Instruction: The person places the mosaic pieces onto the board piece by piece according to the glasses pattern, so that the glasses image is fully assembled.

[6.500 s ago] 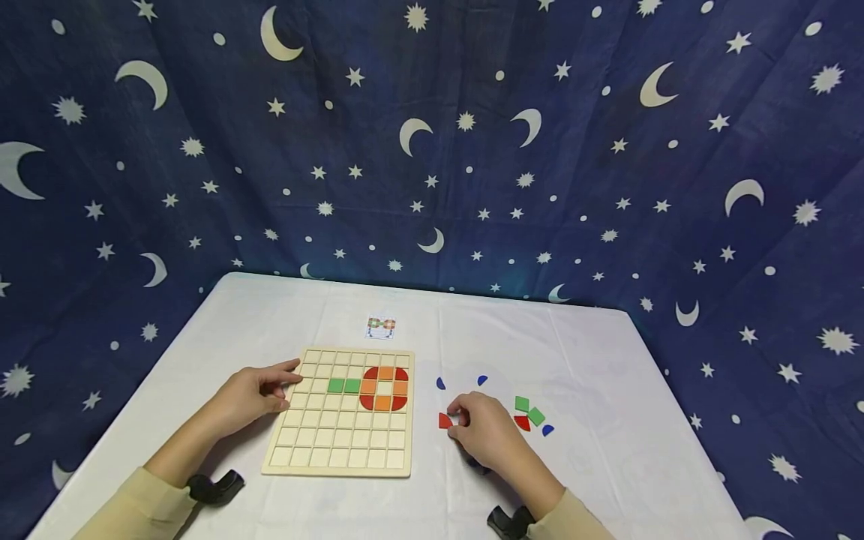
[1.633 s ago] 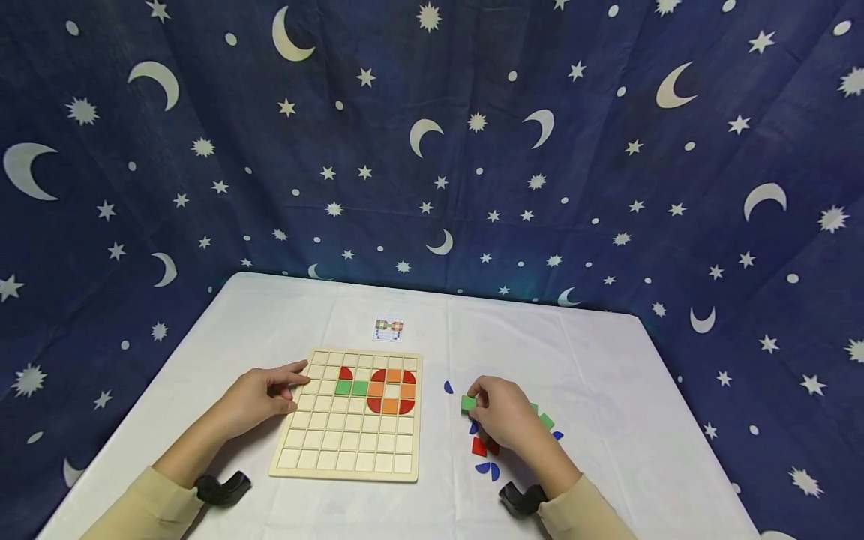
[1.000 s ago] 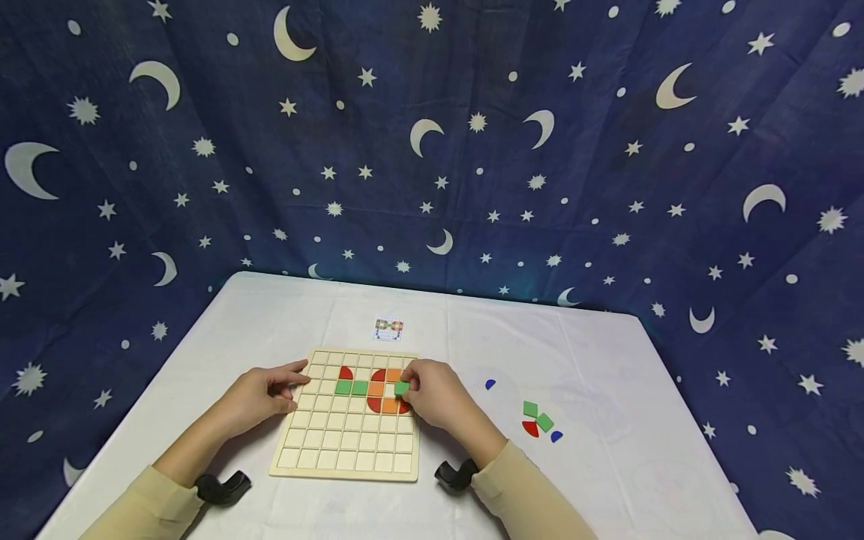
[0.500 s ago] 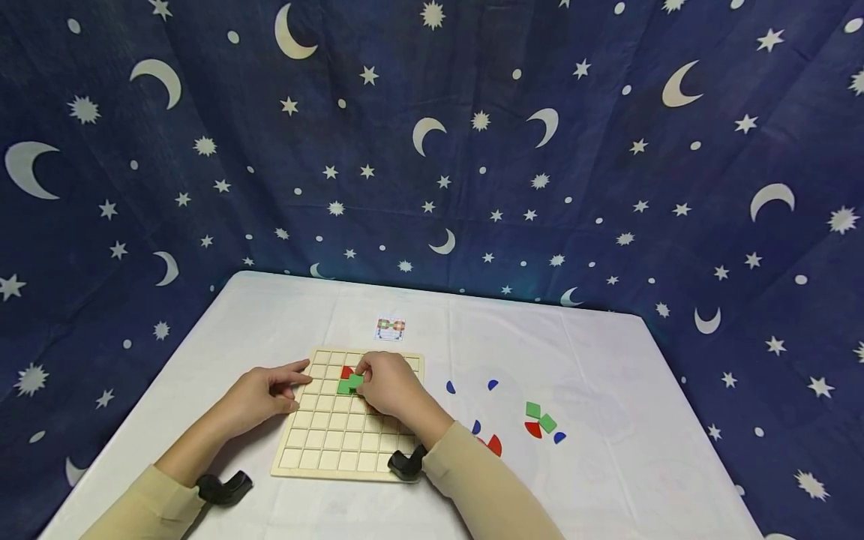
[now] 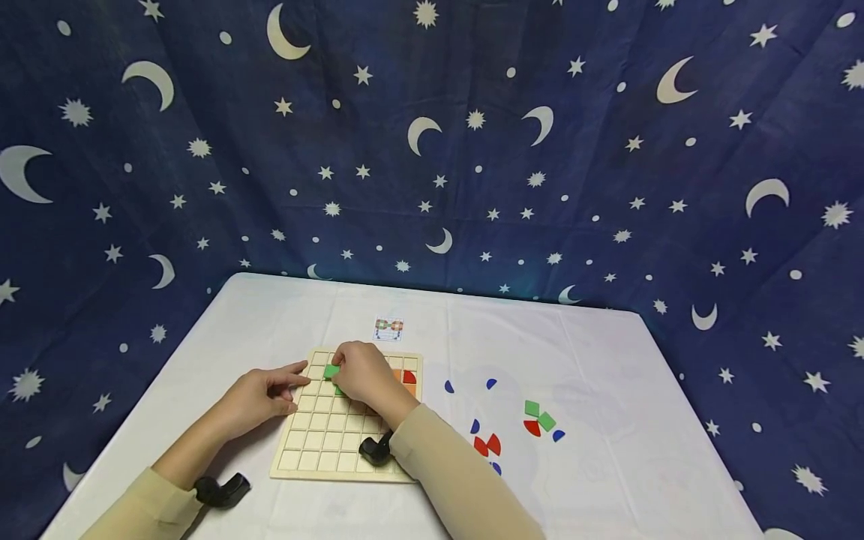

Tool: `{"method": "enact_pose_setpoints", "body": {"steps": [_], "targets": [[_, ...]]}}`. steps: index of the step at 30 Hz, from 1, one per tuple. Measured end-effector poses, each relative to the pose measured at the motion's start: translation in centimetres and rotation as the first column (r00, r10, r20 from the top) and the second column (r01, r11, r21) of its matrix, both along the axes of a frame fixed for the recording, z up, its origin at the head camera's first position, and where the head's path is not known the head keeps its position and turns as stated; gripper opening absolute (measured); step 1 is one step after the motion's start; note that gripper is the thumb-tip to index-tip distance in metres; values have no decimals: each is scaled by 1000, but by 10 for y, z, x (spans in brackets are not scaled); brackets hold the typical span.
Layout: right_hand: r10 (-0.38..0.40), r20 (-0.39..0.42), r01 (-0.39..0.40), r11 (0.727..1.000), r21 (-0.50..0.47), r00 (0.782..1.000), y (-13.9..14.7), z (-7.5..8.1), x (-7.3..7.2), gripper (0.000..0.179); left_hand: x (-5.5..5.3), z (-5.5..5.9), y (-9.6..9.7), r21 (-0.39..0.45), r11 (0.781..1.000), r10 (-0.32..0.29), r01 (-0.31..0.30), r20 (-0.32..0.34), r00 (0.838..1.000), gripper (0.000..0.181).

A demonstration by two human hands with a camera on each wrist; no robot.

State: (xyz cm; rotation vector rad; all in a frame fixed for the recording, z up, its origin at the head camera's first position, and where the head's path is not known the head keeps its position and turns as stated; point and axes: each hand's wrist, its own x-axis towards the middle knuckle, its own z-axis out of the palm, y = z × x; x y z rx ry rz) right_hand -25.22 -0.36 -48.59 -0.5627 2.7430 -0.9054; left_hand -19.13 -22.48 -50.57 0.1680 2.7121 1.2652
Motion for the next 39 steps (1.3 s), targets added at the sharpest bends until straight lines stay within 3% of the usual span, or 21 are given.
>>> {"method": "enact_pose_setpoints", "body": {"steps": [9,16,21,32,39], "targets": [[-9,-4,10,999,36,1000,-2,-1,-2,19,0,1,3,-14,1000,-2,2,-4,1000,46],[-4,-37,6,999,44,999,-2,-1,-3,9,-1,0,3,-8,1000,5,-5,-6,1000,46],[8,-17,-8,1000,1,1000,3,1,0,15,0,-1,3,-8,1000,8,-8,-1,1000,46],[0,-19,-1,997,-76,1000,47,14,15,20,1,0,2,-19,1000,16,-15,7,1000,47],[-34,-35,32,998,-48,999,79,18,28,22,1,-1,3,-12,1000,16,-16,3,1000,47]]}}
